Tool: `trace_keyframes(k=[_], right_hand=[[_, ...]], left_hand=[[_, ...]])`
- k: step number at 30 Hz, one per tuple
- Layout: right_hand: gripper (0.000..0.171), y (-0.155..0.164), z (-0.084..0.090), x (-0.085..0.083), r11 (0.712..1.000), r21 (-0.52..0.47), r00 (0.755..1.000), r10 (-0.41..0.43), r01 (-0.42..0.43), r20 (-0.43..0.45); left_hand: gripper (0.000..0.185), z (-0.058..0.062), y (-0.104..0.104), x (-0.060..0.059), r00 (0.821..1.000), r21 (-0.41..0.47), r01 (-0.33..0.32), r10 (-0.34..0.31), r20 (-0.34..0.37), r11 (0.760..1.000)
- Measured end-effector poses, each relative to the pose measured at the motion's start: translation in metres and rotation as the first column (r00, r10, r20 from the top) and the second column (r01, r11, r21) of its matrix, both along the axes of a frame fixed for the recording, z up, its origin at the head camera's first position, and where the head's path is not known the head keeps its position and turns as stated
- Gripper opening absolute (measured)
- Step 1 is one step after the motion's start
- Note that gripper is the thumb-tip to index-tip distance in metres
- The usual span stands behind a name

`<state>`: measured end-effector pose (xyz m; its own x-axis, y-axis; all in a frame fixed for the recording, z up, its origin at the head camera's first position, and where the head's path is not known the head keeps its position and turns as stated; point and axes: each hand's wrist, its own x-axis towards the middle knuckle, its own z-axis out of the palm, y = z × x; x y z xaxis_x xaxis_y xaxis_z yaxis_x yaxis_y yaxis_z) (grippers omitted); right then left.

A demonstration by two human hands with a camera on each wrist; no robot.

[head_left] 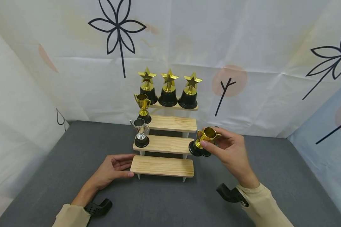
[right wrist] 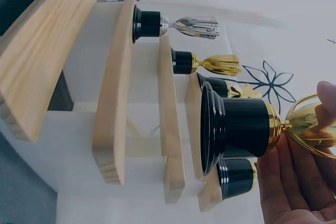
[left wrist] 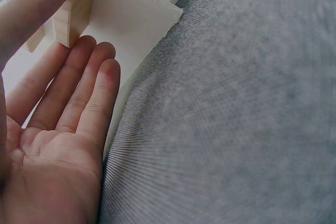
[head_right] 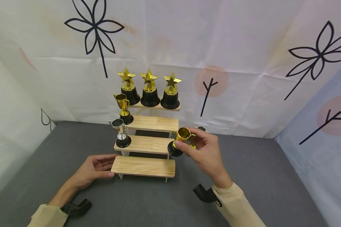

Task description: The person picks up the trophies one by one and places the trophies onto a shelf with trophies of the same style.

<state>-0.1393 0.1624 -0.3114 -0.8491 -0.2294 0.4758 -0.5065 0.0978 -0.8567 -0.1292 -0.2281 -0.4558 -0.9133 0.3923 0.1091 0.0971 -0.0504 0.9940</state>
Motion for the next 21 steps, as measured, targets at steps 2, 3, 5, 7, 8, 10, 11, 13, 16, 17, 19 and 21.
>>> trace_keyframes(k=[2, 3, 5, 7, 8, 10, 11, 13, 16, 17, 19, 21], right_hand=[[0.037, -0.003, 0.001, -0.003, 1.0, -0.002, 1.0, 0.015, -0.015, 0.008], [0.037, -0.005, 0.002, -0.004, 1.0, -0.001, 1.0, 0.022, -0.022, 0.009], [0.036, -0.009, 0.004, -0.006, 0.999, -0.004, 0.999, 0.034, -0.034, 0.012], [0.036, -0.013, 0.006, -0.007, 0.999, -0.012, 0.999, 0.045, -0.044, 0.01], [0.036, -0.015, 0.007, -0.008, 0.999, -0.009, 0.999, 0.045, -0.045, 0.007], [0.036, -0.019, 0.009, -0.009, 0.999, -0.002, 0.999, 0.049, -0.049, -0.002], [0.036, -0.021, 0.01, -0.01, 0.998, 0.001, 0.998, 0.056, -0.056, -0.008], [0.036, -0.025, 0.012, -0.012, 0.998, 0.012, 0.997, 0.068, -0.068, -0.027], [0.036, -0.03, 0.015, -0.015, 0.996, 0.023, 0.995, 0.082, -0.081, -0.049], [0.036, -0.032, 0.016, -0.016, 0.996, 0.021, 0.995, 0.084, -0.083, -0.049], [0.036, -0.035, 0.018, -0.018, 0.996, 0.022, 0.995, 0.086, -0.085, -0.048], [0.036, -0.038, 0.02, -0.021, 0.996, 0.022, 0.995, 0.089, -0.088, -0.041]], left_hand=[[0.071, 0.0, 0.0, 0.0, 1.0, 0.0, 0.0, 0.0, 0.0, 1.0], [0.071, 0.0, 0.0, 0.0, 1.0, 0.0, -0.001, 0.001, 0.0, 1.0], [0.071, 0.0, 0.0, 0.0, 1.0, -0.001, -0.003, 0.003, 0.001, 1.0], [0.071, 0.0, 0.0, 0.0, 1.0, -0.003, -0.006, 0.006, 0.002, 1.0], [0.071, 0.0, 0.0, 0.0, 1.0, -0.004, -0.006, 0.006, 0.002, 1.0], [0.071, 0.001, 0.0, 0.0, 1.0, -0.005, -0.006, 0.006, 0.001, 1.0], [0.071, 0.001, 0.0, 0.0, 1.0, -0.005, -0.006, 0.006, 0.0, 1.0], [0.071, 0.001, 0.0, 0.0, 1.0, -0.006, -0.005, 0.005, 0.0, 1.0], [0.071, 0.001, 0.0, 0.0, 1.0, -0.007, -0.006, 0.006, 0.001, 1.0], [0.071, 0.001, 0.0, 0.0, 1.0, -0.007, -0.007, 0.007, 0.002, 1.0], [0.071, 0.001, 0.0, 0.0, 1.0, -0.007, -0.009, 0.01, 0.005, 1.0], [0.071, 0.001, 0.0, 0.0, 1.0, -0.007, -0.009, 0.009, 0.006, 1.0]])
